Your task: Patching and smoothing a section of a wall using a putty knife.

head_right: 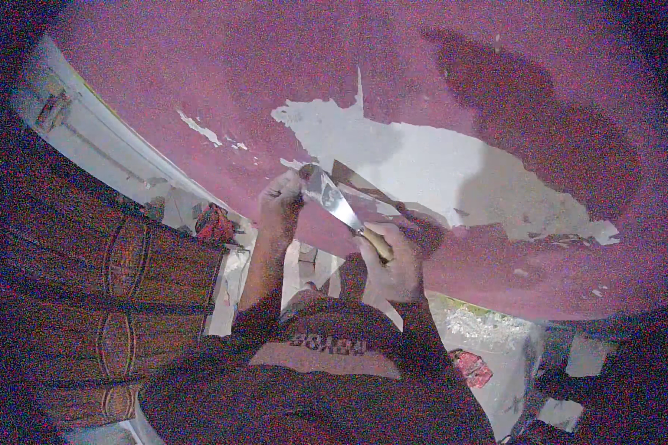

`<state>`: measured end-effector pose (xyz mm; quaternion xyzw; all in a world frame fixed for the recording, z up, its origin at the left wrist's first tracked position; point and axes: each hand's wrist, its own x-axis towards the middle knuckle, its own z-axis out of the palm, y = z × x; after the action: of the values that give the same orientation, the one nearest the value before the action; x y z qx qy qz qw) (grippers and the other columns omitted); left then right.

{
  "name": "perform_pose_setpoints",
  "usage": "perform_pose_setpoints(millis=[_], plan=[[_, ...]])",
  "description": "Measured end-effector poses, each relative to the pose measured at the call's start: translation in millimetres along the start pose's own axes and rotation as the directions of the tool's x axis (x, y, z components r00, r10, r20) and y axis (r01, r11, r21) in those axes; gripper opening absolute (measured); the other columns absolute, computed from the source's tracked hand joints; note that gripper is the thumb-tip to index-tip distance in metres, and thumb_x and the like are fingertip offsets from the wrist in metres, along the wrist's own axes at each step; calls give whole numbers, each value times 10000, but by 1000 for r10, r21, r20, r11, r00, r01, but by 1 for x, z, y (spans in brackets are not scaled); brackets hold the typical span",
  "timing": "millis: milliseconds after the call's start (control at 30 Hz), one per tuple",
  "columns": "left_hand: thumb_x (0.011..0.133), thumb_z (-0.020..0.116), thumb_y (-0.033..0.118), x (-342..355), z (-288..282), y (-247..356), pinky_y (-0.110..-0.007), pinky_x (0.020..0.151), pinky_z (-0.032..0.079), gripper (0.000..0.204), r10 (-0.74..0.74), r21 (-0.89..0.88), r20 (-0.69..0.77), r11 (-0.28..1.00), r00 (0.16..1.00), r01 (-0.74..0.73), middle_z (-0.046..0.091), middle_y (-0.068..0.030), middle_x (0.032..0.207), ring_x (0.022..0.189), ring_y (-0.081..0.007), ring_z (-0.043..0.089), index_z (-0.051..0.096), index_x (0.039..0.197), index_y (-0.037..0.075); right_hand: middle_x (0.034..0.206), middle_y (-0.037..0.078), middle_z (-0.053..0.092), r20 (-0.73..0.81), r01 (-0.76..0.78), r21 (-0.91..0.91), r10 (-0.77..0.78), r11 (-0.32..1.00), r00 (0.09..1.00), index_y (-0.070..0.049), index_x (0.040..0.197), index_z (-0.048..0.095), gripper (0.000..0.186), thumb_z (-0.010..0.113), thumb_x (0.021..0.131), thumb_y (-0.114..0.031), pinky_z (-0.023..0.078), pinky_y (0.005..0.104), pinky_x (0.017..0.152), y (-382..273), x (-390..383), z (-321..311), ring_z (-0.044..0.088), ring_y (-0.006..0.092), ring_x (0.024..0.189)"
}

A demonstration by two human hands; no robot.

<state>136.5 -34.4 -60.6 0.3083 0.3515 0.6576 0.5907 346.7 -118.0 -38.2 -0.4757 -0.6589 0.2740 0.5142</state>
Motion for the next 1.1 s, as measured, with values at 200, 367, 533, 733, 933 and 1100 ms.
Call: perform_pose_setpoints(millis=[200, 367, 533, 733, 933, 1100], plan=[[891, 604, 63, -5, -6, 14, -261, 659, 533, 149, 58, 263, 17, 963, 998, -60, 646, -83, 829, 706, -138, 619, 610, 993, -44, 961, 115, 668, -169, -68, -80, 54, 995, 984, -14, 999, 645, 231, 713, 790, -85, 489, 295, 814, -3, 7, -13, 643, 196, 899], [911, 580, 83, -1, -13, 3, -274, 697, 544, 162, 110, 312, 84, 941, 990, -131, 655, -98, 848, 742, -150, 634, 605, 994, -53, 986, 146, 669, -171, -14, -142, -10, 990, 985, -14, 1019, 644, 250, 713, 794, -102, 501, 313, 817, 8, 12, -9, 657, 231, 904], [928, 572, 141, 10, -25, -3, -297, 716, 544, 165, 196, 409, 197, 874, 961, -262, 658, -64, 870, 789, -146, 641, 638, 983, 0, 999, 153, 668, -174, -11, -183, -22, 983, 985, -17, 1047, 631, 270, 701, 805, -114, 507, 324, 805, 14, 16, -1, 660, 231, 910], [910, 552, 69, 17, -36, 3, -289, 719, 527, 135, 412, 621, 304, 598, 859, -507, 672, -98, 873, 795, -171, 651, 647, 989, 15, 780, 129, 615, -136, 46, -425, -114, 904, 984, -12, 924, 609, 118, 631, 851, -102, 477, 326, 640, 81, -13, 10, 610, 239, 692], [843, 552, 11, 23, -22, 36, -314, 747, 515, 164, 603, 626, 465, 294, 648, -722, 680, -130, 867, 820, -234, 673, 669, 954, 46, 780, 125, 616, -251, -237, -193, 186, 952, 950, -31, 894, 594, 164, 669, 821, -158, 491, 350, 677, 92, -23, 37, 627, 249, 742], [786, 555, 8, 50, -17, 65, -459, 945, 398, 278, 675, 532, 611, 38, 414, -846, 635, -155, 1077, 1072, -323, 572, 650, 1041, 64, 730, 122, 600, -330, -50, -239, -32, 970, 944, -26, 880, 584, 184, 706, 791, -132, 486, 353, 649, 51, 19, 63, 620, 238, 688]])
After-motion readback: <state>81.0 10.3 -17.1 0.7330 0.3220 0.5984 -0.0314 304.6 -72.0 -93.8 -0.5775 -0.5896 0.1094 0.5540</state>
